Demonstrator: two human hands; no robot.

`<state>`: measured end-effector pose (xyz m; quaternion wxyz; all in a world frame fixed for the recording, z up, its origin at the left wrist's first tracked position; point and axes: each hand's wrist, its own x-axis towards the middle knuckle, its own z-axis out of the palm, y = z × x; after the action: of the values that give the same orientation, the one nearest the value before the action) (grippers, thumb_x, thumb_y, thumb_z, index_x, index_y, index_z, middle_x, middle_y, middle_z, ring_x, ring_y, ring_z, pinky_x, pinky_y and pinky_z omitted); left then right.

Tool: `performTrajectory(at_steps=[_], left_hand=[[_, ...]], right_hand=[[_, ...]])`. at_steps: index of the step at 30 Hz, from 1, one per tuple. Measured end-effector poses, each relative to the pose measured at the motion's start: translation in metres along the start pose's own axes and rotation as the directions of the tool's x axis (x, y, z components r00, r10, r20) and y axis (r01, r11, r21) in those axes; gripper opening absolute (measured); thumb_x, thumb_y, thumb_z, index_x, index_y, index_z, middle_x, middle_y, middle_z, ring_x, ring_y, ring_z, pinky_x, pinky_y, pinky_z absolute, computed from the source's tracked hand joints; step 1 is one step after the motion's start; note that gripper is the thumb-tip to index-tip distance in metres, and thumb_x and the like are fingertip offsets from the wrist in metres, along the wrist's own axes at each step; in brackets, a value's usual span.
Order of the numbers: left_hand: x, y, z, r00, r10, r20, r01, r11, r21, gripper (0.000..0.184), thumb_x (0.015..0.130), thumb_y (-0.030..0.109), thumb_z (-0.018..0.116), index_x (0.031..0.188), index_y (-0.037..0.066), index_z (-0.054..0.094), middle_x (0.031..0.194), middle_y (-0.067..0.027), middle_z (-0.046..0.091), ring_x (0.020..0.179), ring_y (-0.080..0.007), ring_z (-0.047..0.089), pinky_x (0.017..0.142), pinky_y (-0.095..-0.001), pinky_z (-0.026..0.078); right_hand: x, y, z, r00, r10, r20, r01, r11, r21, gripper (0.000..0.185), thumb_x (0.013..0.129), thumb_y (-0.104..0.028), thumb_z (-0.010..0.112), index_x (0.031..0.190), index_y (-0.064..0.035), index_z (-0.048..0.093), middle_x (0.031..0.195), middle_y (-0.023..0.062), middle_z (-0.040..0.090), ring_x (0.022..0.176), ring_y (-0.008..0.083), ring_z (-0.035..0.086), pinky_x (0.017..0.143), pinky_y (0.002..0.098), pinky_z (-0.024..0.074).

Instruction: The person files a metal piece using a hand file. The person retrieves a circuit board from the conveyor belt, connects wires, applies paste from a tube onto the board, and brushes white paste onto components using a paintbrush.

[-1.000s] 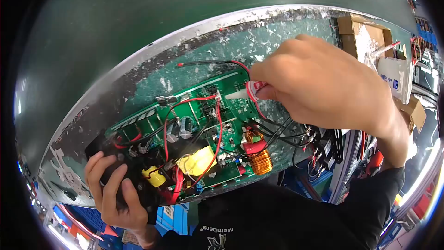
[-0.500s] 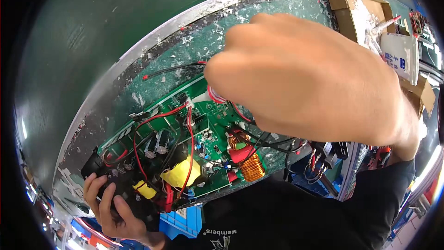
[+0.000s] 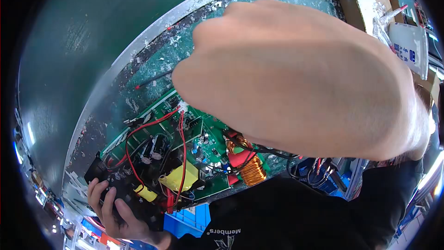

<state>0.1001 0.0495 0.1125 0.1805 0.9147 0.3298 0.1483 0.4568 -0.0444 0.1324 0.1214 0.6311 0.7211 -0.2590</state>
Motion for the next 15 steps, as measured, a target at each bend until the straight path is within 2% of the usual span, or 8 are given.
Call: performTrajectory(at_steps=[15], left_hand=[[-0.0005,0.0015,-0.0002,1.000,-0.014,0.000,0.014,0.999,0.046,0.024,0.093,-0.001,0.049,0.110,-0.011,0.064,0.122,-0.0230,0.062,0.124,-0.0388,0.054,0.109,-0.0502,0.037]], right_hand=[[0.0047,0.0034,0.0047,0.999,0.047,-0.024,-0.045,0.995,0.092,0.011,0.079,-0.003,0.068,0.086,-0.0004,0.061,0.072,0.0138,0.059,0.071,0.0318,0.064,0.062,0.0397,0.0495]])
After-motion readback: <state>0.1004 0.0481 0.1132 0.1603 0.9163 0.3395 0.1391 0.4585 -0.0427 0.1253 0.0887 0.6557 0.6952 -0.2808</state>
